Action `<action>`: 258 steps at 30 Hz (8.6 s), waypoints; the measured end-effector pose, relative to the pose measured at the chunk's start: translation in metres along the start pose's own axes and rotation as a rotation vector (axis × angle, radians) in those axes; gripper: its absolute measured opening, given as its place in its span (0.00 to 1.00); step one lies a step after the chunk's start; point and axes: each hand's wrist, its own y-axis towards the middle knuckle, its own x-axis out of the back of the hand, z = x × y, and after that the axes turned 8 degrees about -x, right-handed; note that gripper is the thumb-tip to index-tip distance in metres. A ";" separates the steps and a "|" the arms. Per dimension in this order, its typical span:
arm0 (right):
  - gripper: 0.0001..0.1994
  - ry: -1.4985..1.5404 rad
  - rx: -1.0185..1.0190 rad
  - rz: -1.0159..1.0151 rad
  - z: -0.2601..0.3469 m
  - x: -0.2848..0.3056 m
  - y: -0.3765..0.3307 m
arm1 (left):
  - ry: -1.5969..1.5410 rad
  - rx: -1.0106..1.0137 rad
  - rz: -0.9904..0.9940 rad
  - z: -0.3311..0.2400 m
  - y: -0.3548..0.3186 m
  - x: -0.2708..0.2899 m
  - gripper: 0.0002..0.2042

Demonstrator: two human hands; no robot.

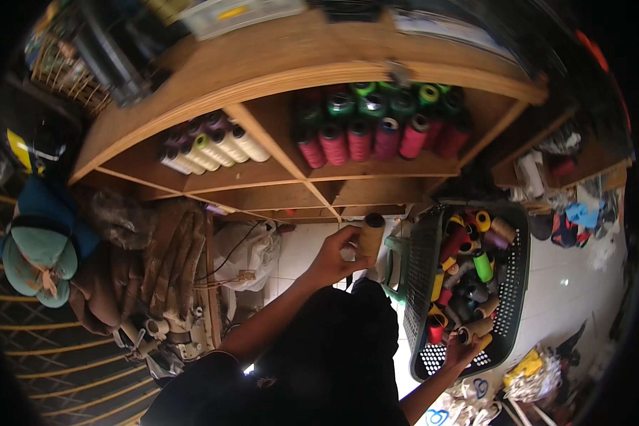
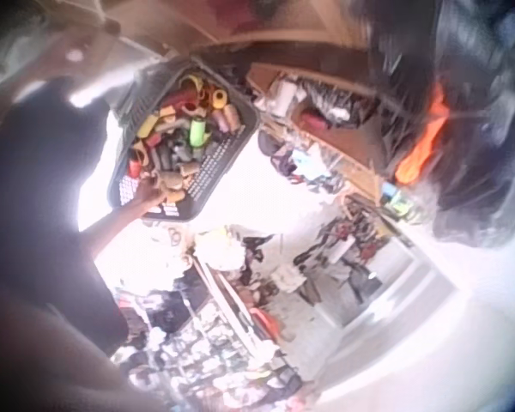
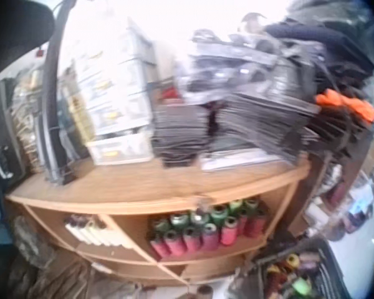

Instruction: The person repeatedly picks up thread spools from a black plastic basket and places them onto a wooden shelf. They handle spools of various colors, including white, pink, and yellow, arranging them in rows on the shelf.

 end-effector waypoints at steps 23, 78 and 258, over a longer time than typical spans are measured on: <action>0.44 -1.044 0.447 0.369 -0.319 -0.296 -0.005 | 0.466 -0.342 -0.801 0.001 0.016 0.145 0.21; 0.40 -1.211 0.393 0.419 -0.324 -0.285 -0.014 | 0.913 0.073 -1.112 0.035 0.017 0.252 0.75; 0.31 -2.398 0.056 -0.698 -0.013 0.099 0.067 | 0.552 0.449 0.401 0.136 -0.045 -0.033 0.11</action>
